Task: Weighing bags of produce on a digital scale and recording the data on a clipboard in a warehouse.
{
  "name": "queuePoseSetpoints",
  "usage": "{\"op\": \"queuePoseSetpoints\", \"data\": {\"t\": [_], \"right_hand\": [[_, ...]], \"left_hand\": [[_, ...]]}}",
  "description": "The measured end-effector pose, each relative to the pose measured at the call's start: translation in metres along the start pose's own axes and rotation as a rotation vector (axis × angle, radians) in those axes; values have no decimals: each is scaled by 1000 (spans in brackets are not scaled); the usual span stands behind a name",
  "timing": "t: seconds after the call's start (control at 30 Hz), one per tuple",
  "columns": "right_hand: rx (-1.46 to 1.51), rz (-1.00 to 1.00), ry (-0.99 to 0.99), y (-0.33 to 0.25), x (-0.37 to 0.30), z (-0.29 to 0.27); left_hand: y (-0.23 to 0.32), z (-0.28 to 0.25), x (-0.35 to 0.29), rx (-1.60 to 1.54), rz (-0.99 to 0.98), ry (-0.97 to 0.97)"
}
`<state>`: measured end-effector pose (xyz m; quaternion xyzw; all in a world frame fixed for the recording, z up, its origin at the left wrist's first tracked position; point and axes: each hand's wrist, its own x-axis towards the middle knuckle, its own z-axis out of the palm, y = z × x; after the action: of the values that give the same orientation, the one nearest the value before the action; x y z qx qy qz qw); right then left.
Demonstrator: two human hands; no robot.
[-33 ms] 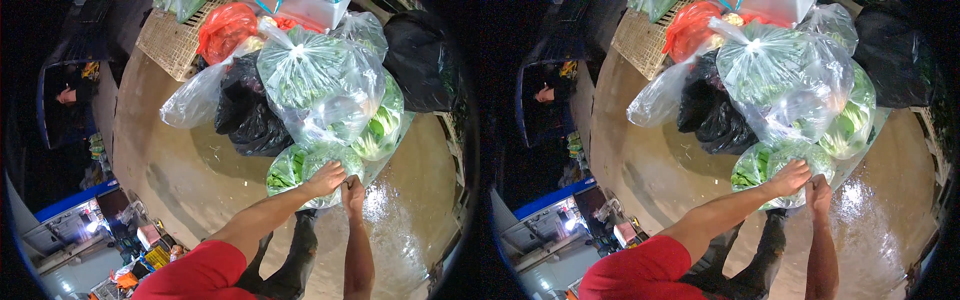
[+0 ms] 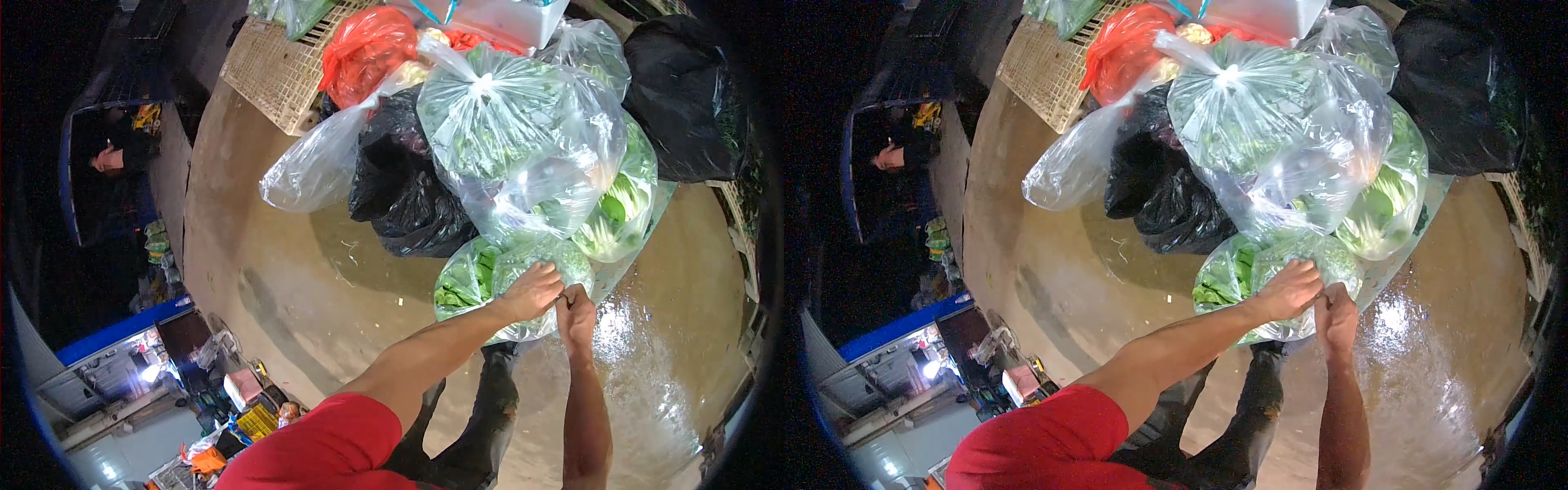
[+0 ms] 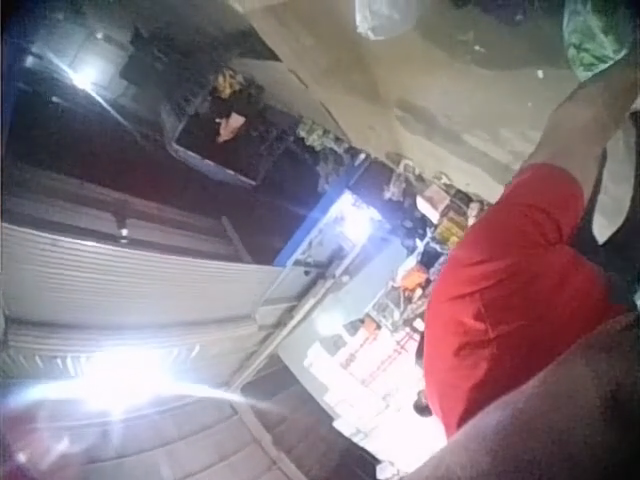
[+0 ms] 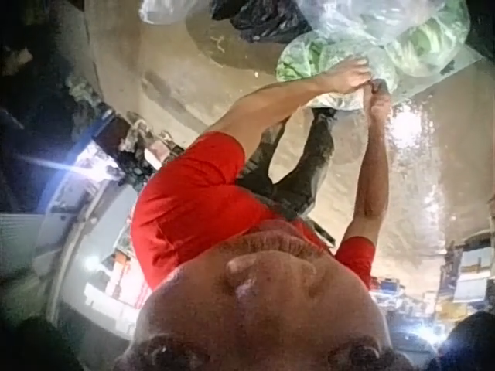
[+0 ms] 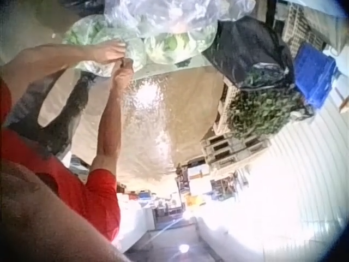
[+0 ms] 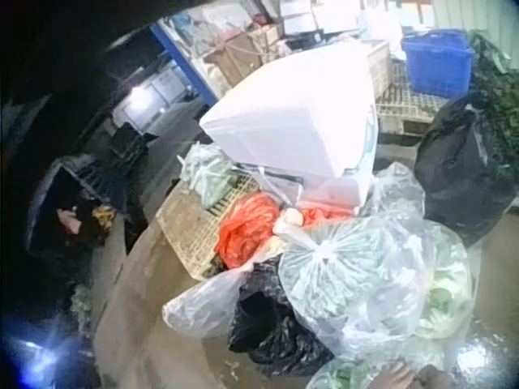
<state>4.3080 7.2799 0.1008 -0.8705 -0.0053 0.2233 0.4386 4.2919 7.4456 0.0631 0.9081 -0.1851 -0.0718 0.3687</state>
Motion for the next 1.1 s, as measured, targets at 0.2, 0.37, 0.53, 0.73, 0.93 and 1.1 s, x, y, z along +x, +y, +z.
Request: {"op": "queuePoseSetpoints", "data": {"t": [0.2, 0.37, 0.53, 0.73, 0.93, 1.1], "right_hand": [[-409, -200, -66, -6, 9, -10], [-436, -230, -44, 0, 3, -7], [-486, 42, -203, 10, 6, -6], [32, 197, 10, 36, 3, 8], [-182, -96, 6, 15, 1, -4], [-349, -143, -252, 18, 17, -26]], "left_hand": [[0, 1, 2, 12, 33, 23], [-2, 3, -2, -62, 7, -3], [-12, 12, 3, -39, 117, 14], [-14, -1, 13, -78, 118, -71], [-14, 0, 9, -48, 91, -87], [-7, 9, 8, -66, 180, 17]]}}
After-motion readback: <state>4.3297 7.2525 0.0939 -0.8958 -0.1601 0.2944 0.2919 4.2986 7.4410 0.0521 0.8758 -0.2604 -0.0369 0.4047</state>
